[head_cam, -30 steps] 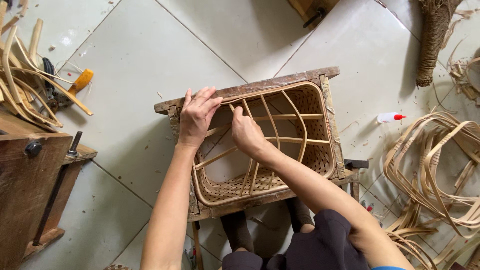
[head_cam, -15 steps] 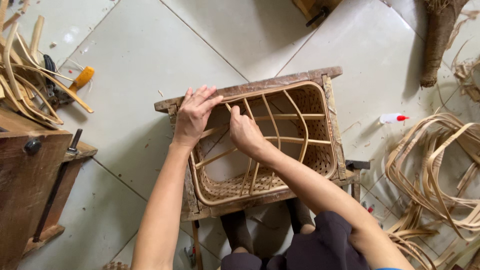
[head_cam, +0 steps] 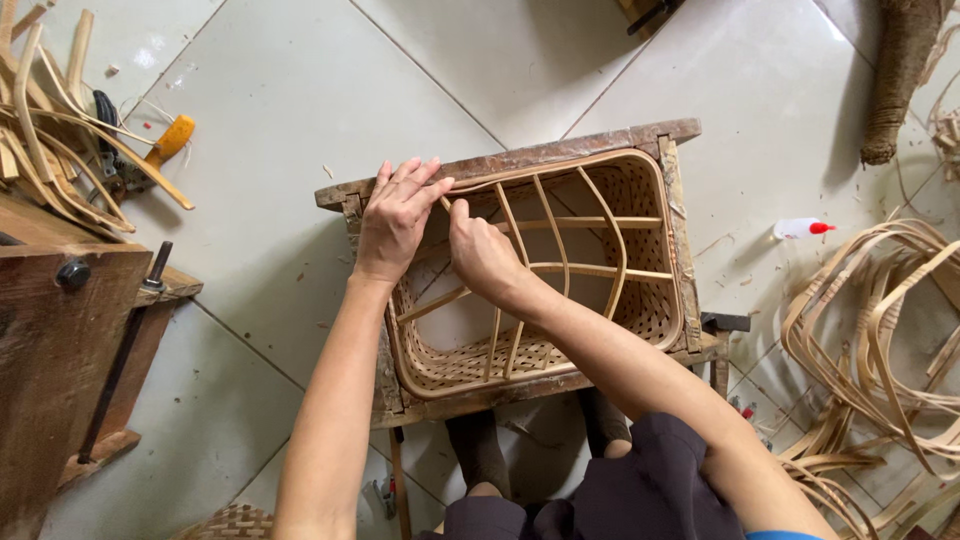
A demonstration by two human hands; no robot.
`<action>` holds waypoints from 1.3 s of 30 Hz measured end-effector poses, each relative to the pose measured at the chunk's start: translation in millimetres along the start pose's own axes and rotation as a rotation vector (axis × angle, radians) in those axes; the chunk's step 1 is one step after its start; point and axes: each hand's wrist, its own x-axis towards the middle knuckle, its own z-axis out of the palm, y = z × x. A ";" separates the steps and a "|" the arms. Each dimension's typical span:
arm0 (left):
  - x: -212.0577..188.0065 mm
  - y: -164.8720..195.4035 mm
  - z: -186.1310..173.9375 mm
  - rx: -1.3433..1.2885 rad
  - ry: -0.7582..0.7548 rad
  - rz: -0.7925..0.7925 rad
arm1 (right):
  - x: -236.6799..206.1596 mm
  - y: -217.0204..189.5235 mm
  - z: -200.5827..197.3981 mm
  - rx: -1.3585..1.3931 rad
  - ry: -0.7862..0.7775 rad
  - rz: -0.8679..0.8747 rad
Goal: The person sits on the floor assembling a woven bamboo basket held in a wooden frame. They fit a bent bamboo strip around the basket rim, trim a strip with scissors, weave and press additional bamboo strips across the basket opening, tap strips tight with a hammer, and apply glue from a squeeze bottle along the rim joints.
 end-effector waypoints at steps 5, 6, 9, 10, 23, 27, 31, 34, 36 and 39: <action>9.5 8.8 -1.9 -0.010 -0.052 0.000 | -3.1 8.0 -11.4 -0.020 -0.045 -0.065; 14.3 12.8 -2.9 -0.025 -0.063 -0.039 | -8.8 9.4 -15.2 -0.076 -0.039 -0.099; 24.3 28.6 -2.5 -0.068 -0.098 -0.181 | -39.2 13.3 -24.7 -0.095 0.241 -0.221; 26.9 32.9 -1.7 -0.079 -0.106 -0.222 | -47.6 15.9 -29.5 -0.082 0.385 -0.267; 22.5 47.0 7.0 0.029 0.077 -0.123 | -14.7 -2.7 -49.3 0.125 0.115 0.095; 25.7 51.1 3.1 0.022 0.091 -0.128 | -13.9 -12.2 -47.4 0.026 0.097 0.060; 25.9 49.5 5.0 0.022 0.101 -0.122 | -9.1 -4.3 -39.7 0.004 0.077 0.024; 25.2 46.6 7.8 0.032 0.114 -0.125 | -1.5 1.0 -33.9 0.042 0.114 -0.003; 23.4 46.4 10.1 0.041 0.115 -0.113 | 3.5 -0.9 -32.7 0.068 0.075 0.027; 17.9 45.9 11.8 0.057 0.150 -0.036 | 4.2 -3.9 -36.7 -0.257 -0.020 -0.091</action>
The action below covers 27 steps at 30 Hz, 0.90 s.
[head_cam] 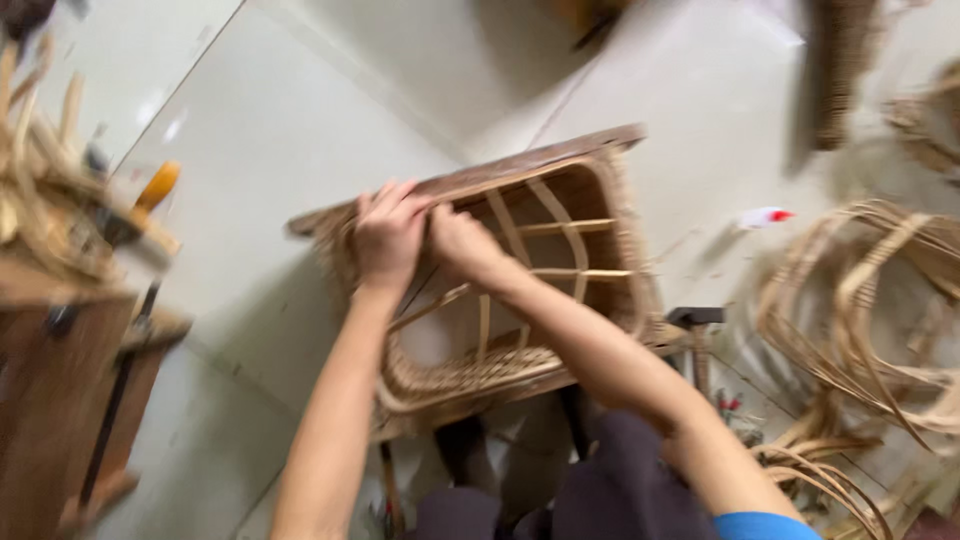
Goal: The person sits on the floor assembling a woven bamboo basket held in a wooden frame. They fit a bent bamboo strip around the basket rim, trim a strip with scissors, weave and press additional bamboo strips across the basket opening, tap strips tight with a hammer, and apply glue from a squeeze bottle along the rim joints.
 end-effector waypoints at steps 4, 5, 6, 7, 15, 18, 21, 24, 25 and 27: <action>-21.5 -6.2 -11.4 0.199 -0.113 0.070 | -60.4 43.3 -35.1 0.080 0.355 -0.376; -29.2 -10.3 -15.3 0.204 -0.124 0.077 | -80.8 66.9 -48.0 0.161 0.265 -0.281; -35.0 -17.0 -20.3 0.214 -0.124 0.082 | -106.9 99.9 -65.5 0.242 0.180 -0.197; -41.7 -24.0 -25.0 0.201 -0.166 0.012 | -139.1 131.2 -78.8 0.298 0.261 -0.107; -56.5 -57.1 -42.9 0.206 -0.097 -0.030 | -332.1 234.2 -25.8 -0.014 0.343 0.709; -44.1 -52.3 -43.2 0.211 -0.158 -0.100 | -350.1 222.5 6.4 0.163 0.385 0.805; -43.6 -52.0 -48.7 0.111 -0.135 -0.217 | -347.0 226.6 6.8 0.214 0.400 0.951; -59.7 -56.8 -59.7 0.000 0.013 -0.437 | -334.7 237.9 -10.1 0.554 0.532 0.824; -64.9 -58.2 -57.8 -0.056 0.075 -0.556 | -326.2 241.3 -22.1 0.707 0.445 0.907; -79.1 -63.8 -58.3 -0.322 0.113 -0.795 | -306.6 239.8 -46.9 0.853 0.442 0.820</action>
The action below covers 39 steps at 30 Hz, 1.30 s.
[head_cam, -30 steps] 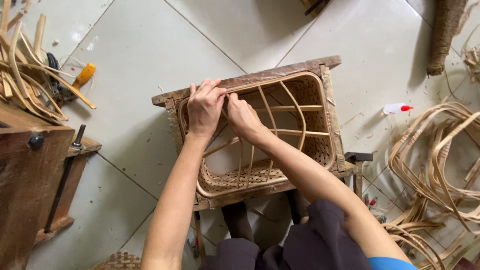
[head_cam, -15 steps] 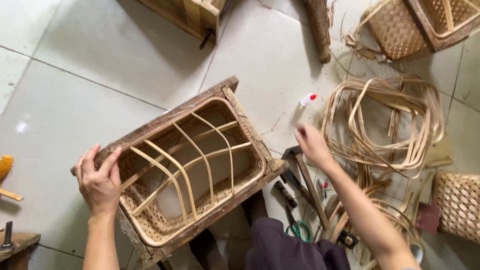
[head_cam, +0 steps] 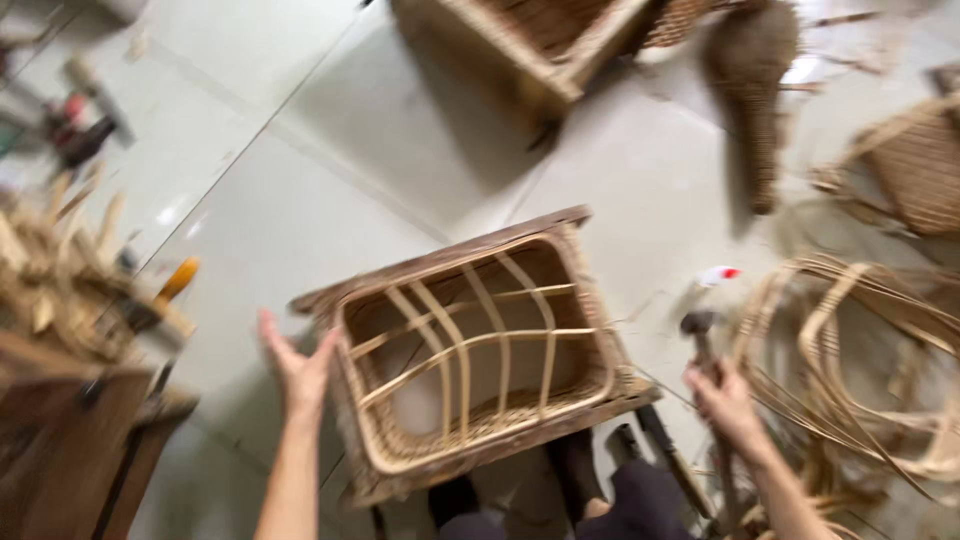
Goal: The person sits on the floor assembling a woven bamboo basket held in a wooden frame. They fit a bent bamboo strip around the basket rim, trim a strip with scissors, weave and press additional bamboo strips across the basket opening, tap strips tight with a hammer, and apply glue from a squeeze bottle along the rim joints.
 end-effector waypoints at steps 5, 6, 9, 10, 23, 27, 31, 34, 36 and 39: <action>-11.0 -17.9 19.5 -0.633 -0.202 -0.305 | 12.5 -103.0 42.0 -0.177 -0.445 -0.237; -12.2 -18.0 21.9 -0.612 -0.207 -0.323 | 11.7 -122.2 64.1 -0.337 -0.395 -0.344; -14.1 -13.2 20.4 -0.573 -0.228 -0.336 | 2.4 -167.4 131.0 -0.355 -0.300 -1.267; -14.5 -11.1 17.6 -0.568 -0.245 -0.312 | 2.9 -179.4 152.5 -0.425 -0.378 -1.231; -32.3 -19.5 -17.4 -0.490 -0.479 -0.286 | 12.4 -196.5 294.5 -0.754 -0.501 -1.346; -68.5 -31.8 -45.4 -0.443 -0.619 -0.364 | -6.5 -177.8 285.1 -0.567 -0.610 -1.547; -81.0 -36.2 -44.3 -0.456 -0.556 -0.359 | -11.9 -169.7 292.2 -0.736 -0.683 -1.469; -78.8 -36.4 -42.4 -0.450 -0.550 -0.389 | -10.7 -165.7 292.8 -0.763 -0.675 -1.474; -77.8 -36.1 -42.8 -0.437 -0.544 -0.386 | -8.7 -163.9 295.0 -0.758 -0.670 -1.512; -77.6 -36.8 -43.8 -0.421 -0.538 -0.351 | -0.4 -166.0 297.6 -0.804 -0.617 -1.490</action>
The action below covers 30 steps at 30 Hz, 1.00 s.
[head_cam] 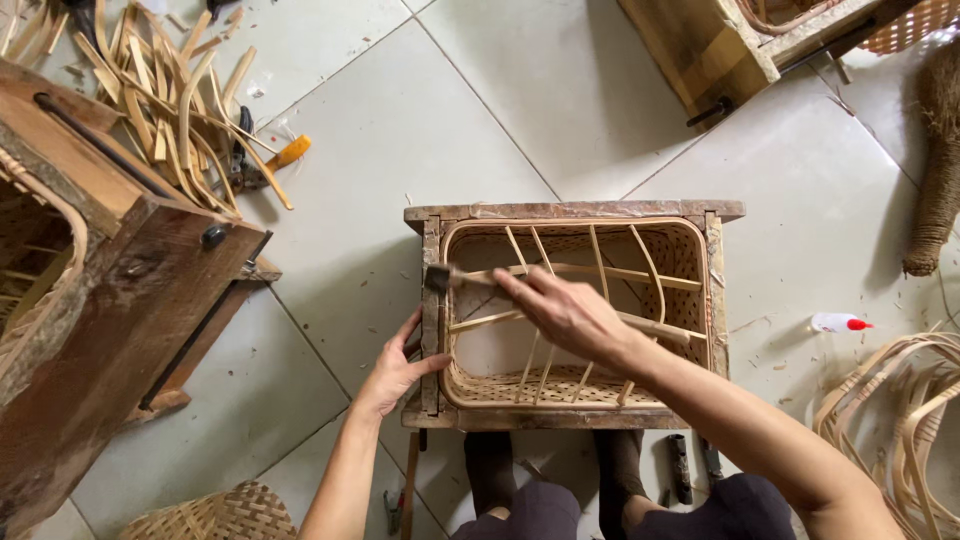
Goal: The person sits on the floor assembling a woven bamboo basket held in a wooden frame. They fit a bent bamboo strip around the basket rim, trim a strip with scissors, weave and press additional bamboo strips across the basket opening, tap strips tight with a hammer, and apply glue from a squeeze bottle along the rim joints.
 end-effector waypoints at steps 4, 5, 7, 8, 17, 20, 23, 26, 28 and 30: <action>-1.4 -4.8 -0.4 0.027 0.003 0.022 | 8.3 21.7 -11.3 -0.006 0.192 0.075; -1.1 -6.1 -0.7 0.051 0.001 0.037 | 12.6 28.9 -15.4 -0.017 0.168 0.131; -0.8 -8.2 -0.5 -0.041 -0.020 -0.010 | 16.6 39.9 -24.6 -0.044 0.151 0.170; 0.3 -7.0 -0.1 -0.082 -0.035 -0.026 | 16.9 43.7 -28.7 -0.063 0.160 0.159; -6.0 16.2 8.9 0.027 -0.017 0.020 | -4.6 39.9 -40.7 -0.056 0.208 0.171; 15.7 37.5 26.8 0.467 0.251 0.468 | -21.2 44.8 -50.7 -0.029 0.239 0.221; 72.9 64.1 48.6 1.007 0.376 0.766 | -34.8 45.4 -57.5 -0.058 0.193 0.262; 122.9 85.3 59.6 1.165 0.317 0.960 | -44.9 42.4 -62.5 -0.040 0.186 0.306; 136.3 92.7 63.0 1.138 0.279 1.006 | -50.4 39.4 -64.6 -0.009 0.239 0.303; 140.5 94.5 63.5 1.076 0.295 1.035 | -54.1 37.4 -65.4 0.014 0.348 0.254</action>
